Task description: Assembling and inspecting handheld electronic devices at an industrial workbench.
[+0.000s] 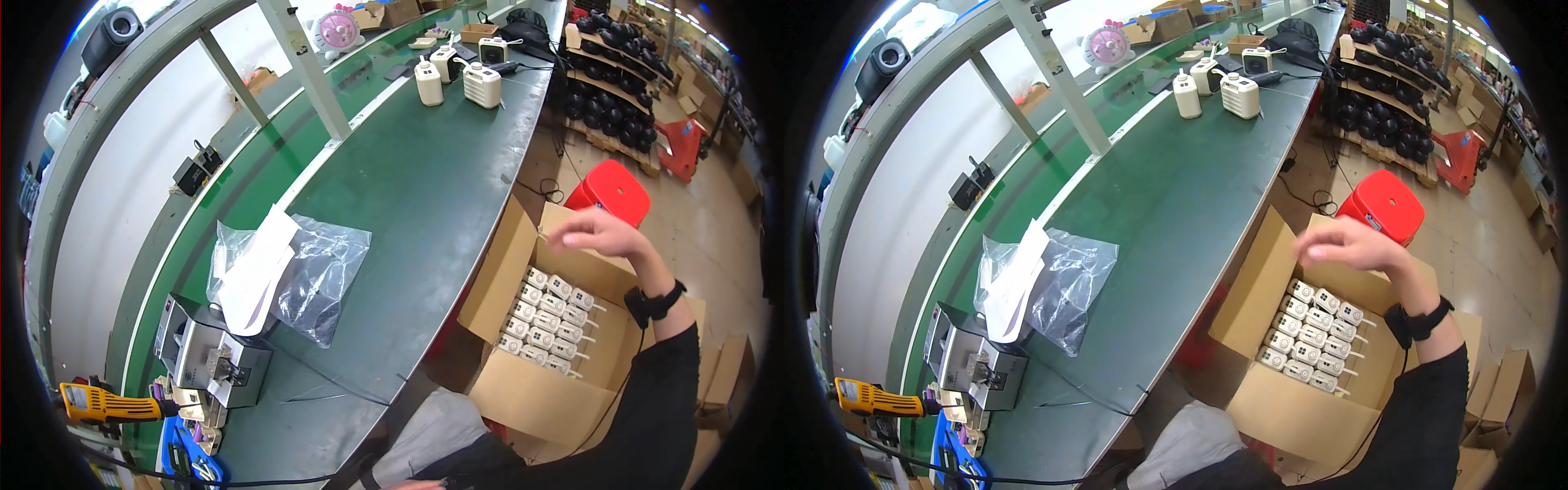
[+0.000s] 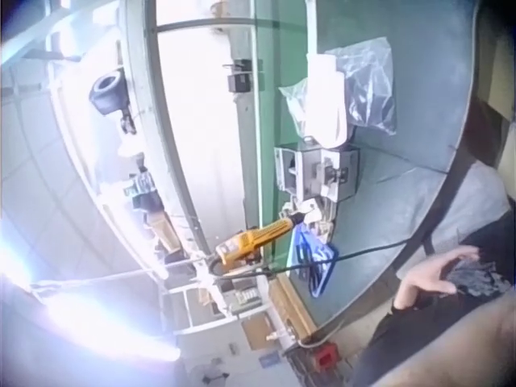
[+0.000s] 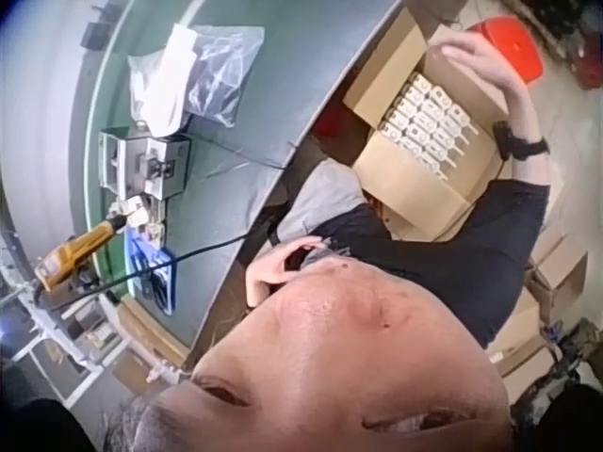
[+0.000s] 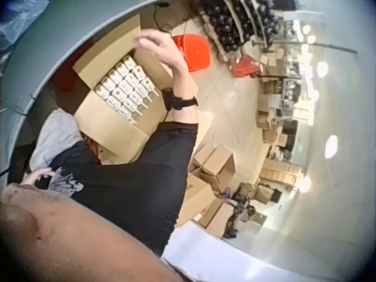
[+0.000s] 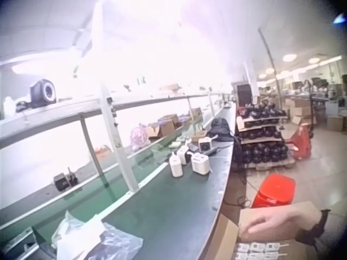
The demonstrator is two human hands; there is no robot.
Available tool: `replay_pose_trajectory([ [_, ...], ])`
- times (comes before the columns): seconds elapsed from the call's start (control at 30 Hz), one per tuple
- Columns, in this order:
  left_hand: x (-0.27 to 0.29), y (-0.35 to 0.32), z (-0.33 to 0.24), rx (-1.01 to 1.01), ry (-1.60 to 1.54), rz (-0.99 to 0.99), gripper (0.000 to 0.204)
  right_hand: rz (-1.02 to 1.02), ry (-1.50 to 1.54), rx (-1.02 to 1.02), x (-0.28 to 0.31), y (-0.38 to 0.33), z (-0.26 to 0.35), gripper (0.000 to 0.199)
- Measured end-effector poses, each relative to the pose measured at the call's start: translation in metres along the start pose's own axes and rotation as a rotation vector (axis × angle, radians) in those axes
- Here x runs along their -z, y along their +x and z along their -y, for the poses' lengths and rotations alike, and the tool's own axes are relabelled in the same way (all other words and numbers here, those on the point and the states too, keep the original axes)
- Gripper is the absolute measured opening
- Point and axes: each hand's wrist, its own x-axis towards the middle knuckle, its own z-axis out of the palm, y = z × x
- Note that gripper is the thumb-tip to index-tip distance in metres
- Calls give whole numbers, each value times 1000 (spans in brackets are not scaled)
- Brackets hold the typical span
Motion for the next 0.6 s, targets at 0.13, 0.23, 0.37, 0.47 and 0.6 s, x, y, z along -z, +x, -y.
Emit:
replay_pose_trajectory([
  [0.13, -28, -51, -16, -175, -65, -351, 53, -210, 72, 310, -6, 88, 45, 44],
  [0.23, -43, -72, 0, -692, -202, -576, 29, -512, -44, 265, 10, 146, 50, 52],
  [0.37, -24, -122, 31, -1093, -362, -638, 29, -765, -322, 132, 34, 250, 6, 68],
  [0.47, -25, -169, 65, -1196, -194, -982, 19, -905, -424, 1, 23, 315, -1, 78],
  [0.6, -1, -156, 85, 6, 927, -2029, 20, -965, -477, -127, 20, 337, 11, 88],
])
